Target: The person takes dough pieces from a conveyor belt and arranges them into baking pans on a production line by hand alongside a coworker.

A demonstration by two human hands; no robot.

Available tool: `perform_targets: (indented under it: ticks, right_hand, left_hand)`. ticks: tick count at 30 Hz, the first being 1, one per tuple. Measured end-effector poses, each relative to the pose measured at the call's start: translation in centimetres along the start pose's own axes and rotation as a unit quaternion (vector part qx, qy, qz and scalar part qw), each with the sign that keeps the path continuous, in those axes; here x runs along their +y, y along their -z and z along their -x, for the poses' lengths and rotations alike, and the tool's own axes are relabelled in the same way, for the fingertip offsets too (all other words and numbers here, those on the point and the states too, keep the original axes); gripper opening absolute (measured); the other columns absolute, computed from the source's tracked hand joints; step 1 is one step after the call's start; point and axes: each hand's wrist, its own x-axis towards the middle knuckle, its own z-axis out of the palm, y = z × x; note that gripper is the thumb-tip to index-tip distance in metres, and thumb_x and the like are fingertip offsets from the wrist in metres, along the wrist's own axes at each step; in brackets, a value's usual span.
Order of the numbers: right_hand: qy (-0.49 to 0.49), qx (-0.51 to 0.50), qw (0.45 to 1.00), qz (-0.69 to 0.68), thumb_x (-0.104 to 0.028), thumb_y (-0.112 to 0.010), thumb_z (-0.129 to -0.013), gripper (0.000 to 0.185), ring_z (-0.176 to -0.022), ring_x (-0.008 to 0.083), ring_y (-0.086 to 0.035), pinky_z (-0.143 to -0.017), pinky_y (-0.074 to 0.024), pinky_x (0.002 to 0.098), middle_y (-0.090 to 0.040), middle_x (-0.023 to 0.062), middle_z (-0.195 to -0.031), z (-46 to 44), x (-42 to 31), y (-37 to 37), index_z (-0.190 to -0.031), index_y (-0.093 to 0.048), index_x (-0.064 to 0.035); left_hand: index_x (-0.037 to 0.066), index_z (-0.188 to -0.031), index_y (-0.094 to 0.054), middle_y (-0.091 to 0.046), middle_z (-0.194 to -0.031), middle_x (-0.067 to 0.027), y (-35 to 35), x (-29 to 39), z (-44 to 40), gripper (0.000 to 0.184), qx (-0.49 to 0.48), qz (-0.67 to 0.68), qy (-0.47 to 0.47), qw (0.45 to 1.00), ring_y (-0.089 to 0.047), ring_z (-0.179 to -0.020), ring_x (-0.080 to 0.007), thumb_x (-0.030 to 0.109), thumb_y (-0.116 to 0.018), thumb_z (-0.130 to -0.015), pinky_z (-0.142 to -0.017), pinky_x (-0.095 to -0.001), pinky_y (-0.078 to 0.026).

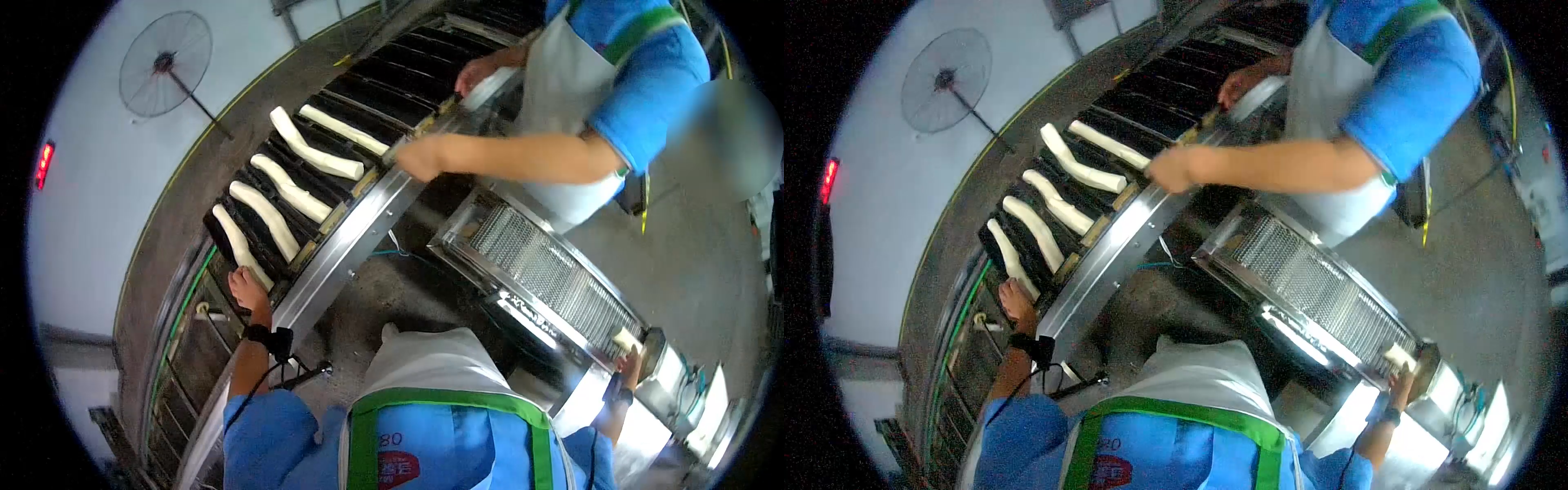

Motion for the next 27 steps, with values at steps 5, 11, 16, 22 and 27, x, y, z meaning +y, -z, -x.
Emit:
perform_targets:
  ticks: [5, 11, 16, 22, 27]
  right_hand:
    - [0.008, -0.008, 0.983, 0.183, -0.041, -0.042, -0.074, 0.032, -0.048, 0.0108, -0.040, -0.044, -0.0333, 0.0216, -0.043, 0.0003, -0.064, 1.1, -6.0, -4.9, -0.078, -0.047, -0.0091]
    - [-0.075, 0.066, 0.981, 0.166, -0.037, -0.044, -0.074, 0.032, -0.055, 0.0112, -0.046, -0.044, -0.0329, 0.0227, -0.048, 0.0027, -0.071, 4.6, -7.6, -6.4, -0.085, -0.046, -0.0072]
    - [-0.080, 0.010, 0.982, 0.172, -0.037, -0.043, -0.075, 0.046, -0.073, 0.0255, -0.051, -0.052, -0.0396, 0.0258, -0.041, 0.0110, -0.096, 5.4, -9.6, -5.9, -0.109, -0.037, -0.0079]
    - [-0.149, 0.062, 0.969, 0.188, -0.038, -0.050, -0.070, 0.044, -0.074, 0.0227, -0.048, -0.058, -0.0387, 0.0326, -0.040, 0.0063, -0.094, 6.8, -11.8, -7.2, -0.104, -0.037, -0.0122]
    - [-0.144, 0.152, 0.950, 0.234, -0.033, -0.051, -0.071, 0.035, -0.064, 0.0171, -0.051, -0.047, -0.0388, 0.0246, -0.045, 0.0067, -0.084, 8.1, -12.3, -15.7, -0.095, -0.041, -0.0090]
  left_hand:
    - [0.010, -0.095, -0.050, -0.041, -0.112, -0.0074, 1.4, 4.7, -0.7, 0.024, 0.098, -0.079, -0.212, 0.969, -0.038, -0.101, -0.0269, 0.021, -0.047, -0.074, -0.082, -0.0364, -0.031]
    - [0.016, -0.076, -0.058, -0.057, -0.077, -0.0020, -3.8, 19.3, -1.1, 0.013, -0.118, 0.039, -0.474, 0.872, -0.051, -0.075, -0.0209, 0.017, -0.051, -0.065, -0.064, -0.0344, -0.038]
    - [0.015, -0.066, -0.058, -0.057, -0.081, -0.0004, -11.1, 28.0, -2.9, 0.024, -0.374, -0.270, -0.446, 0.767, -0.044, -0.083, -0.0237, 0.021, -0.035, -0.073, -0.067, -0.0458, -0.023]
    - [0.015, -0.087, -0.060, -0.046, -0.103, -0.0118, -12.5, 29.1, -2.7, 0.032, -0.514, -0.336, -0.381, 0.691, -0.029, -0.102, -0.0313, 0.035, -0.040, -0.071, -0.080, -0.0417, -0.021]
    - [0.021, -0.090, -0.057, -0.049, -0.103, -0.0059, -12.5, 27.6, -9.0, 0.032, -0.614, -0.161, -0.385, 0.670, -0.038, -0.095, -0.0330, 0.039, -0.041, -0.068, -0.076, -0.0449, -0.028]
